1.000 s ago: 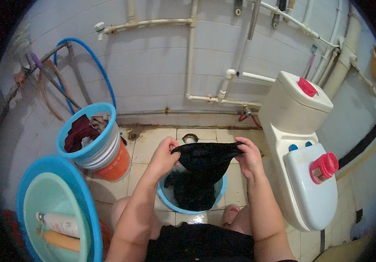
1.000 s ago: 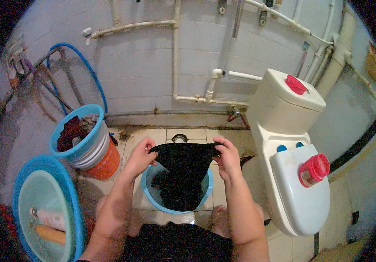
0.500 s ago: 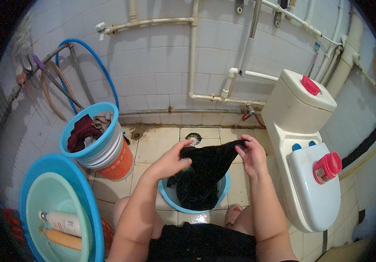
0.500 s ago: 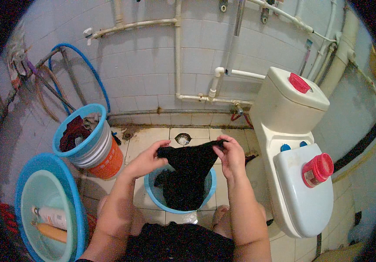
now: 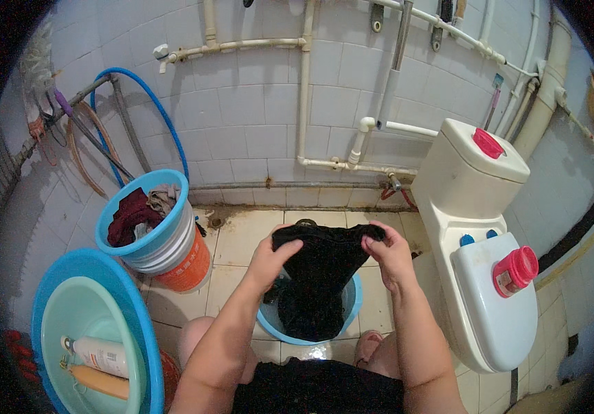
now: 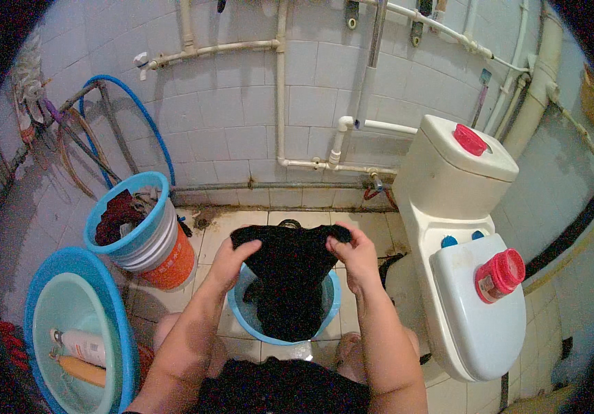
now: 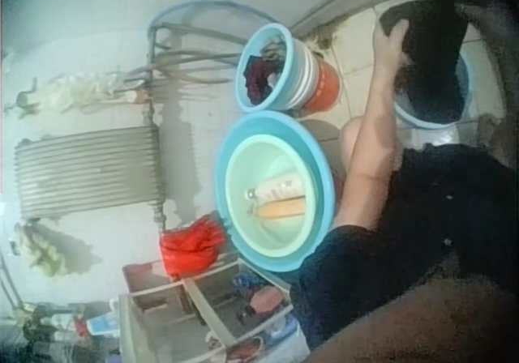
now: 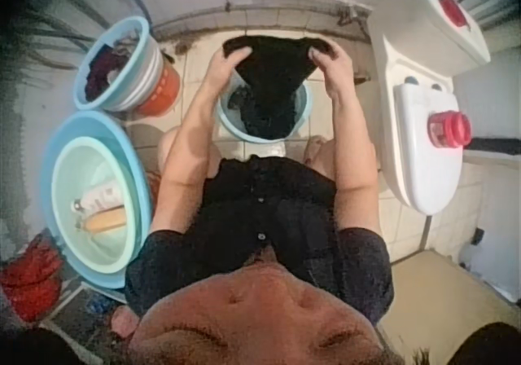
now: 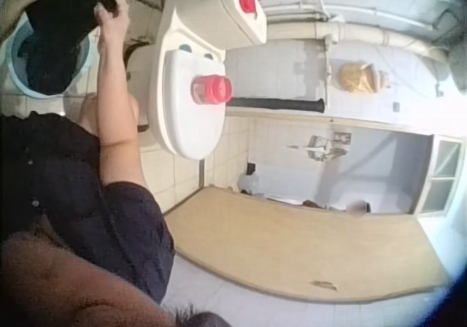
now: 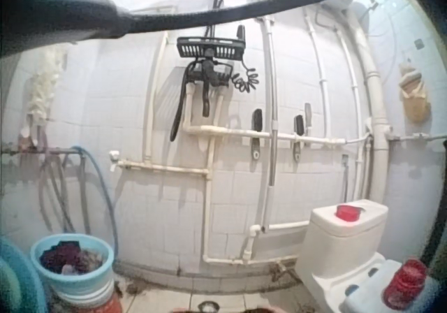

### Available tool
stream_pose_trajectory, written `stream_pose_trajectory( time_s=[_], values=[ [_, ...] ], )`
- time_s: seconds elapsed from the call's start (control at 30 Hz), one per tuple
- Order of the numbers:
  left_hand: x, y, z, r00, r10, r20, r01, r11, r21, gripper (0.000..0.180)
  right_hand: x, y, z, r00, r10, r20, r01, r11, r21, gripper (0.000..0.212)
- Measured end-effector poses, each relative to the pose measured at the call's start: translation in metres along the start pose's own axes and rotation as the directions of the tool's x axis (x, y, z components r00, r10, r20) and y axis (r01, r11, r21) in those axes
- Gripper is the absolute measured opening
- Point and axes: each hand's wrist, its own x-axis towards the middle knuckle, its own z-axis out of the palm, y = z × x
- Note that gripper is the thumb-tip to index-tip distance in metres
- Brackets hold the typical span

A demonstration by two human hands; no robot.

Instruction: The person sits on the bathroom floor and hand-washes a black garment in a blue basin filled with water. They scrub the fabric, wring it out, and repeatedly submerge it. At 00:26, they add detergent from a pink container into the basin and continue washing the garment by hand.

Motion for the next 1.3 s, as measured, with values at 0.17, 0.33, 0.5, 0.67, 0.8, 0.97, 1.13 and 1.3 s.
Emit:
stream_pose_trajectory(
  time_s=[0.17,0.33,0.5,0.67,0.8,0.97,1.13,1.3],
  values=[
    [0.004,-0.005,0.002,0.974,-0.182,0.136,0.227,0.76,-0.609,0.034,-0.006,0.023,0.009,0.911,-0.405,-0.078,0.245,0.683,-0.688,0.02],
    [0.005,-0.02,0.011,0.931,-0.289,0.221,0.361,0.651,-0.668,0.048,-0.033,0.029,0.056,0.951,-0.307,0.033,0.262,0.745,-0.614,0.025],
    [0.014,-0.057,0.004,0.858,-0.075,0.507,0.463,0.539,-0.704,0.041,-0.089,0.039,0.104,0.629,-0.31,0.713,0.777,0.216,-0.592,0.025],
    [-0.003,-0.076,0.042,0.906,-0.403,0.127,0.347,0.538,-0.768,0.032,-0.023,0.047,0.092,0.904,-0.377,0.203,0.374,0.465,-0.802,0.026],
    [-0.011,-0.048,0.048,0.908,-0.418,-0.037,0.257,0.622,-0.74,0.031,-0.036,0.046,0.097,0.858,-0.478,0.191,0.469,0.573,-0.672,0.028],
    [0.006,-0.049,0.015,0.902,-0.432,0.017,0.34,0.683,-0.647,0.025,-0.065,0.048,0.102,0.701,-0.46,0.546,0.711,0.382,-0.591,0.015],
    [-0.018,-0.05,0.066,0.944,-0.328,0.027,0.268,0.716,-0.645,0.031,-0.008,0.049,0.077,0.8,-0.596,0.075,0.515,0.617,-0.595,0.034],
    [0.002,-0.058,0.035,0.982,-0.189,0.02,0.155,0.734,-0.661,0.049,-0.042,0.095,0.12,0.526,-0.821,0.221,0.849,0.491,-0.194,0.053]
  ],
)
